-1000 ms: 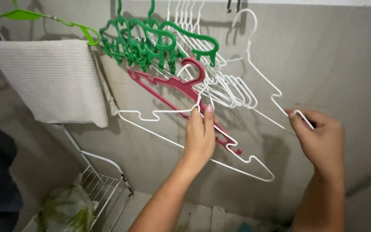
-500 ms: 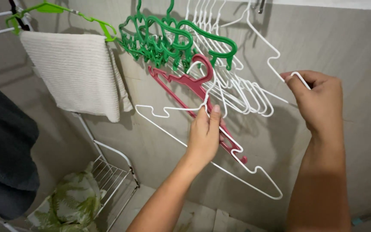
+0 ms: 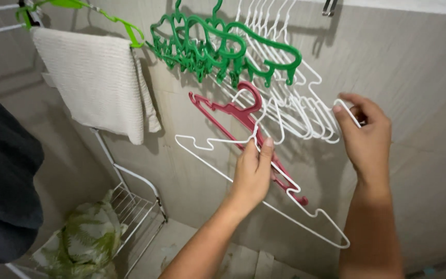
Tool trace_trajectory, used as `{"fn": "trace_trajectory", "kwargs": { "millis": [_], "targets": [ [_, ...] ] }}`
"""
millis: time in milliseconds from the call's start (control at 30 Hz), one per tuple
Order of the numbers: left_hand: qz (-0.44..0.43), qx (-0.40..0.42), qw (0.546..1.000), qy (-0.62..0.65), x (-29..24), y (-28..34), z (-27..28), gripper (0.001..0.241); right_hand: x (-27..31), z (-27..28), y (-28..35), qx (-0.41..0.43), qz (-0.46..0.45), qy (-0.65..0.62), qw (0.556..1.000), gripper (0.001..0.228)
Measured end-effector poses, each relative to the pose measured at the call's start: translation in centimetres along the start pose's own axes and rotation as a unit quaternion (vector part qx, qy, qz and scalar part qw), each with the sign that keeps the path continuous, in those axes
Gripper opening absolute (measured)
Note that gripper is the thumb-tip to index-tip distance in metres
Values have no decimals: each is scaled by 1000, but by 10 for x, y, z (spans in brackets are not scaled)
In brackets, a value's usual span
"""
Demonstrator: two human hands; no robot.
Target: The person organizes a collection of white, green, and red plastic hangers on a wall-mounted rack in a bathroom. They remove hangers from a pile, separate them by color, and hang them on the rack. The person also adjusts towels hanging on a nearby drying rack.
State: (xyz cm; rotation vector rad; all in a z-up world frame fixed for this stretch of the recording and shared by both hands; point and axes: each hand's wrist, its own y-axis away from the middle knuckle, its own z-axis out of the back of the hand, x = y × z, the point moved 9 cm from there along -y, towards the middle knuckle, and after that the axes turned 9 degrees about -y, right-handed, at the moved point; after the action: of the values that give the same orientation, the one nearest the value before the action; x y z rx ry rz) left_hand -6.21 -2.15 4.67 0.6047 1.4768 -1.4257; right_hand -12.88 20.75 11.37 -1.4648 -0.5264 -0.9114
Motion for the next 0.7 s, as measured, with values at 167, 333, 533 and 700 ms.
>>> {"fn": "trace_trajectory", "kwargs": {
  "millis": [167,333,533,700],
  "targets": [
    [3,1,1000,-20,12,8,3,40,-47,14,28,-31,0,-103,994,70],
    [-33,-3,996,-86,26,24,16,41,-90,11,90,-30,-154,-230,961,94],
    [-49,-9,996,-72,51,36,37,40,-121,-16,192,81,-317,-143,934,60],
    [57,60,994,69,81,55,45,34,-97,-62,261,162,-335,-107,922,34]
  ]
}}
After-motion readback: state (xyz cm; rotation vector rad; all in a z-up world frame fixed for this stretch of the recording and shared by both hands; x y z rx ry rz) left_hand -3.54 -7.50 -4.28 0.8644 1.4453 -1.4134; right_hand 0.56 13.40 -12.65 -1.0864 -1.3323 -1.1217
